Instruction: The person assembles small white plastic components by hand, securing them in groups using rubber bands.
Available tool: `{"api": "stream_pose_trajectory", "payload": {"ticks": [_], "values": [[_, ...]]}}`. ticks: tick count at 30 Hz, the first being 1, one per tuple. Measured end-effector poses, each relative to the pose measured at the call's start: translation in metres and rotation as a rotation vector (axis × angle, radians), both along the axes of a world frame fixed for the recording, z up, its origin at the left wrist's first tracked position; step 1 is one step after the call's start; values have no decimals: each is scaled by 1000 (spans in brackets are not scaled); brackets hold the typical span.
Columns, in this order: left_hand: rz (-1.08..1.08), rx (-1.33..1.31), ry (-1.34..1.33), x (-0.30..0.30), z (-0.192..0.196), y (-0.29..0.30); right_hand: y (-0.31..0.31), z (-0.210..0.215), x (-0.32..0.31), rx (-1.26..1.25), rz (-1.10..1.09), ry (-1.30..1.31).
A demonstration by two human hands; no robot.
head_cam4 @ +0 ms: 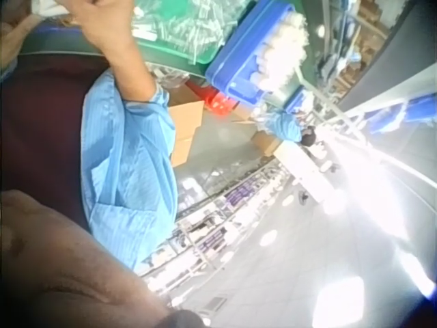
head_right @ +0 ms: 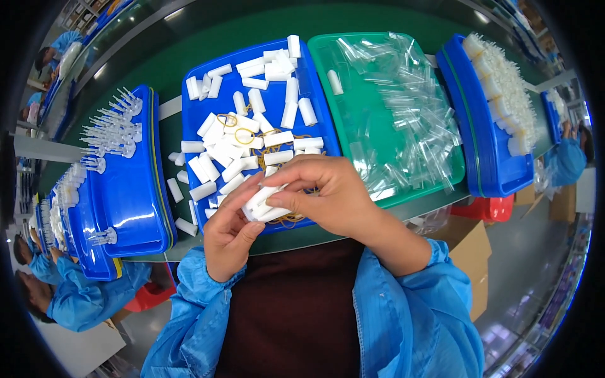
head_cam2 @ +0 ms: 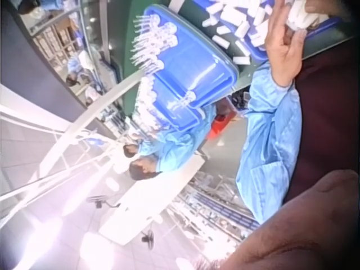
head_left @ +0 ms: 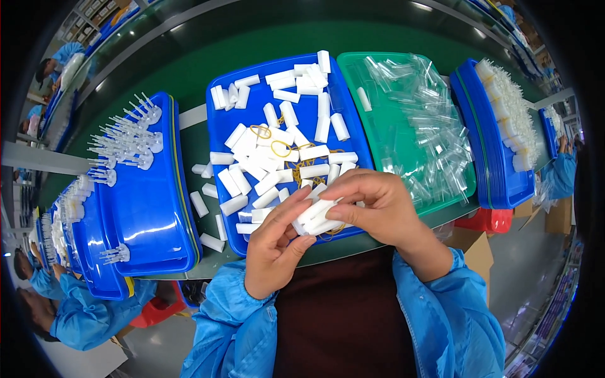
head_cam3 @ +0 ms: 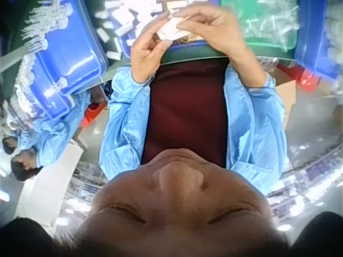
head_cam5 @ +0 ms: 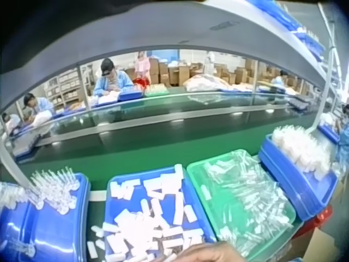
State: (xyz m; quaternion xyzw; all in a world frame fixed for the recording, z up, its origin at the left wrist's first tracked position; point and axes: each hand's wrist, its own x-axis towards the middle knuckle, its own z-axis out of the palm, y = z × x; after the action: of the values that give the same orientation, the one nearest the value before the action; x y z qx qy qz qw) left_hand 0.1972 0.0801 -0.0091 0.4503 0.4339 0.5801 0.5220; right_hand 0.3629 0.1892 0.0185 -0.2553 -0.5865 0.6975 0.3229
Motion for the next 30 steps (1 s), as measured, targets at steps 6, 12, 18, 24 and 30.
{"api": "stream_pose_trajectory", "payload": {"ticks": [6,12,18,24,30], "values": [[-21,-21,74,5,4,5,-3,-5,7,325,-69,-107],[134,144,498,16,0,15,-15,-18,3,374,-118,-29],[117,179,477,25,-3,23,-9,-10,26,459,-106,-81],[138,85,337,16,-1,15,56,-1,100,1069,-658,-1086],[117,94,344,14,-4,14,83,-8,127,1086,-582,-1380]]}}
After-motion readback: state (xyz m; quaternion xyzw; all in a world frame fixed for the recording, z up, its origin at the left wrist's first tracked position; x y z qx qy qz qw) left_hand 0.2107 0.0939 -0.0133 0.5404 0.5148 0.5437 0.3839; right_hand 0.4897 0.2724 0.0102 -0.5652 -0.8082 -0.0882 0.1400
